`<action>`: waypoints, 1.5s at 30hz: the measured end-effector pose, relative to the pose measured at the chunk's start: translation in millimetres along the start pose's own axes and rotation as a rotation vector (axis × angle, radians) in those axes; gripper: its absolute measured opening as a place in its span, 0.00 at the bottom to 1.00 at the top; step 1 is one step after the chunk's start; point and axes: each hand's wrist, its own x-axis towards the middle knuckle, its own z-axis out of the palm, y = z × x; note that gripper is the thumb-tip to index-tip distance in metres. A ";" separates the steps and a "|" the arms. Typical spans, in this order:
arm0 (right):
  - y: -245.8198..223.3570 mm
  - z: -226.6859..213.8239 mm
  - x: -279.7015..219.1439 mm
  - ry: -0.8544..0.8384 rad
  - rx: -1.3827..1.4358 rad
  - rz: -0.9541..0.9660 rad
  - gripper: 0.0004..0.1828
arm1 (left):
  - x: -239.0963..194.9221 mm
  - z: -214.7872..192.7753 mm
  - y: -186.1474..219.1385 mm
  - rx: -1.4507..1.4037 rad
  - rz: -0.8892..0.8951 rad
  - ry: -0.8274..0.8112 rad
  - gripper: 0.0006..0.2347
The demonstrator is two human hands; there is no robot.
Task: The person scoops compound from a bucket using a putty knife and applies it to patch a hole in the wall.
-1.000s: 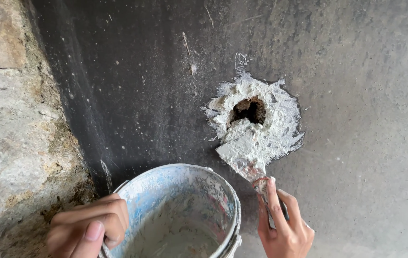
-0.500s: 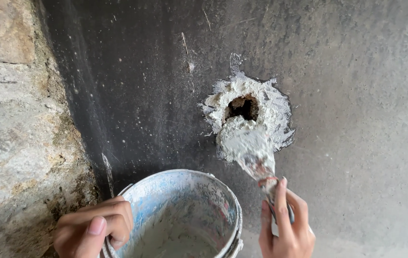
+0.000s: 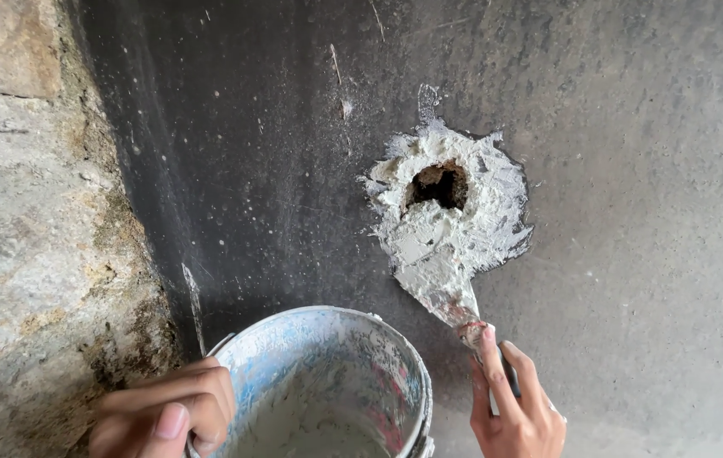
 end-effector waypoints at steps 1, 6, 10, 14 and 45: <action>7.3 1.0 -7.0 -0.056 -0.007 0.024 0.31 | 0.4 1.1 2.0 0.009 0.024 0.006 0.24; 65.0 14.6 -50.4 -0.160 -0.018 0.113 0.32 | -7.6 -11.5 -10.0 0.101 -0.015 -0.010 0.25; 50.5 -7.9 -27.1 0.008 0.121 -0.014 0.34 | -3.7 -7.7 -8.8 0.114 0.017 0.012 0.26; -8.6 -32.0 32.2 0.167 0.138 0.050 0.31 | 13.8 2.2 5.2 0.080 0.087 -0.064 0.26; -4.2 20.0 -25.1 0.141 0.187 0.128 0.32 | 12.7 -12.1 -12.4 0.198 0.152 -0.075 0.24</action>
